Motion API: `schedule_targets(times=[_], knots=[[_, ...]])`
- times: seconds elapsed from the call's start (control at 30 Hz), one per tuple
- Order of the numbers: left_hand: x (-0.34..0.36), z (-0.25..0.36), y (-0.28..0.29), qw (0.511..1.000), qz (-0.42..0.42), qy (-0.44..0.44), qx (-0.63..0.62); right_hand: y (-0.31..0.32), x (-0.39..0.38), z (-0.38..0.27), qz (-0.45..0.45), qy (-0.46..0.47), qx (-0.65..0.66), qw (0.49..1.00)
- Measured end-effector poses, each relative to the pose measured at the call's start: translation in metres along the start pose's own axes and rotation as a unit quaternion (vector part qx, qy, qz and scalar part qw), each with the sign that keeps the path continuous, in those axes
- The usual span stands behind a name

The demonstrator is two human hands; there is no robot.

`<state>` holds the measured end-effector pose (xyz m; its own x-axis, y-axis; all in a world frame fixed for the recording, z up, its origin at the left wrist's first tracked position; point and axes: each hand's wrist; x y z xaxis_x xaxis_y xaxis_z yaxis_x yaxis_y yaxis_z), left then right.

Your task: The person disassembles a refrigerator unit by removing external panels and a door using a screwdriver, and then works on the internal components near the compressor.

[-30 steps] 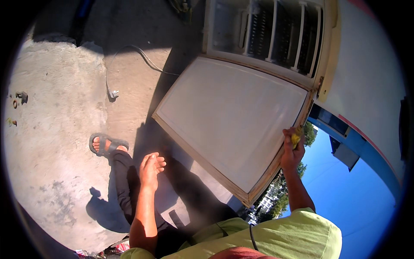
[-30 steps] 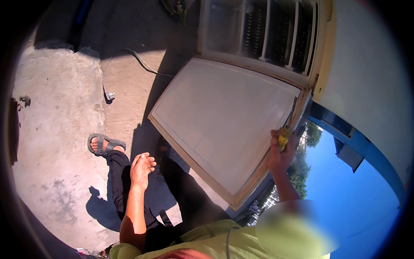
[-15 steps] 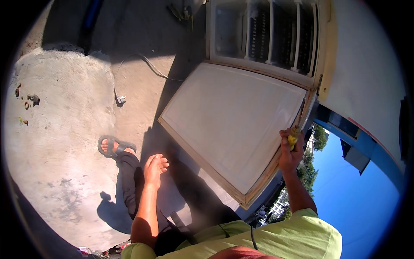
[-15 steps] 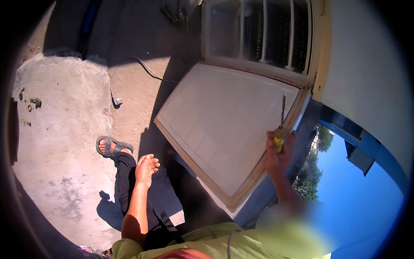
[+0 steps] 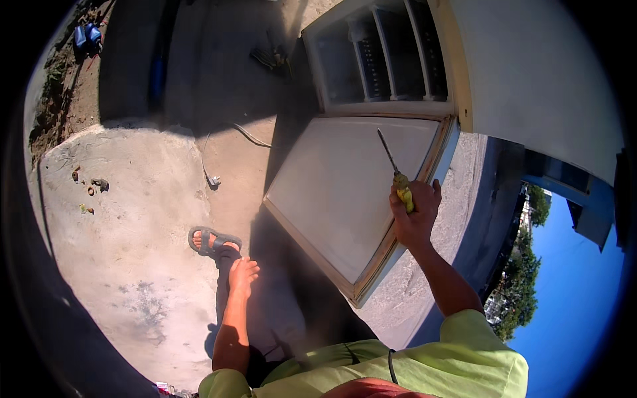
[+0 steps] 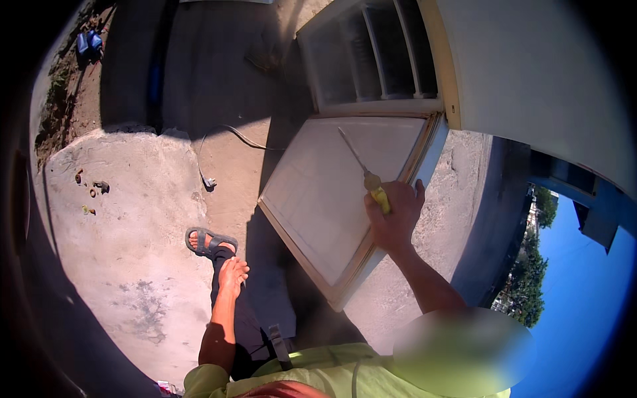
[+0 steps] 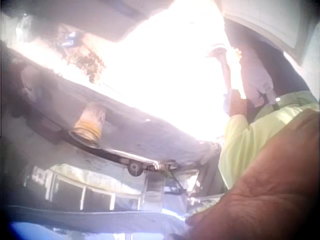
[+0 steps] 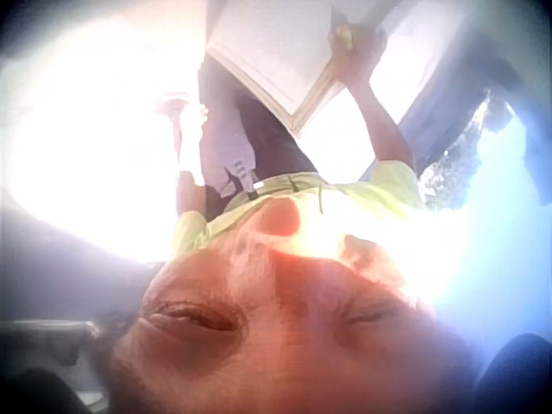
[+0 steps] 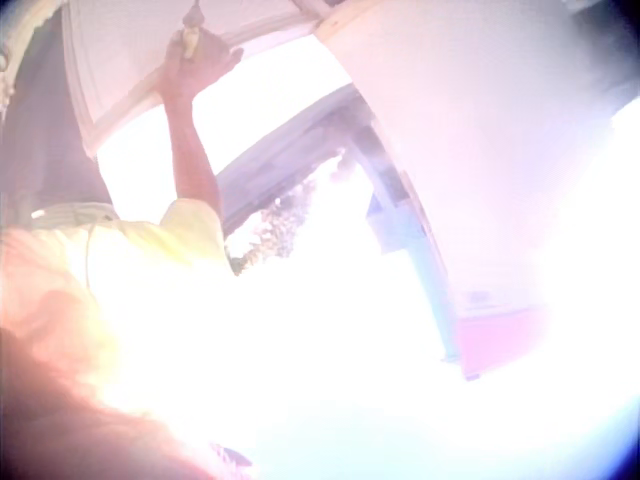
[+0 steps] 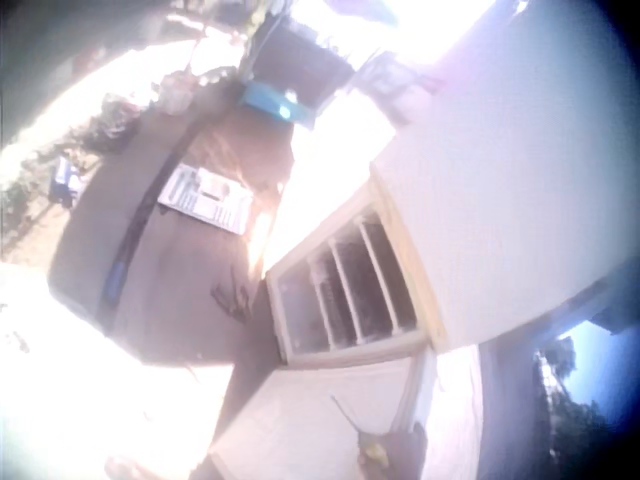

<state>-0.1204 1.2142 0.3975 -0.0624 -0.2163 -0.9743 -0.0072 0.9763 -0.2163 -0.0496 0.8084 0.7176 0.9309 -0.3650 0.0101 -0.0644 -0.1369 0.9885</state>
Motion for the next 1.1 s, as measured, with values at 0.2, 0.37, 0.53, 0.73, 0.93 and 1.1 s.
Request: schedule_targets(times=[0.2,0.37,0.53,0.73,0.93,1.1], knots=[[-0.057,0.022,0.063,0.983,0.115,-0.096,0.104,0.008,-0.001,0.008,0.071,0.022,0.087,0.993],[-0.132,-0.024,0.131,0.935,0.283,-0.081,0.198,0.016,-0.007,0.010,0.151,0.039,0.150,0.976],[-0.230,-0.084,0.098,0.911,0.311,-0.087,0.255,0.040,-0.018,0.010,0.104,0.055,0.358,0.926],[-0.303,-0.170,0.005,0.902,0.296,-0.060,0.308,0.037,-0.218,0.084,-0.131,0.140,0.564,0.803],[-0.290,-0.193,-0.106,0.762,0.082,-0.206,0.608,0.057,-0.444,0.283,-0.219,-0.266,0.405,0.847],[-0.284,-0.167,-0.225,0.881,0.126,-0.076,0.450,0.034,-0.632,0.451,-0.103,-0.640,0.388,0.655]])
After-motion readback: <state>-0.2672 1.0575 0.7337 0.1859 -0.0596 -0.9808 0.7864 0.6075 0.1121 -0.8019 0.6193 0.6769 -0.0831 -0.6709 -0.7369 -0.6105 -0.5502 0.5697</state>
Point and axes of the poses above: each hand's wrist, its own x-axis towards the middle knuckle, its own y-axis out of the back of the hand, z = x × y, and after that the axes turned 6 degrees about y, right-handed
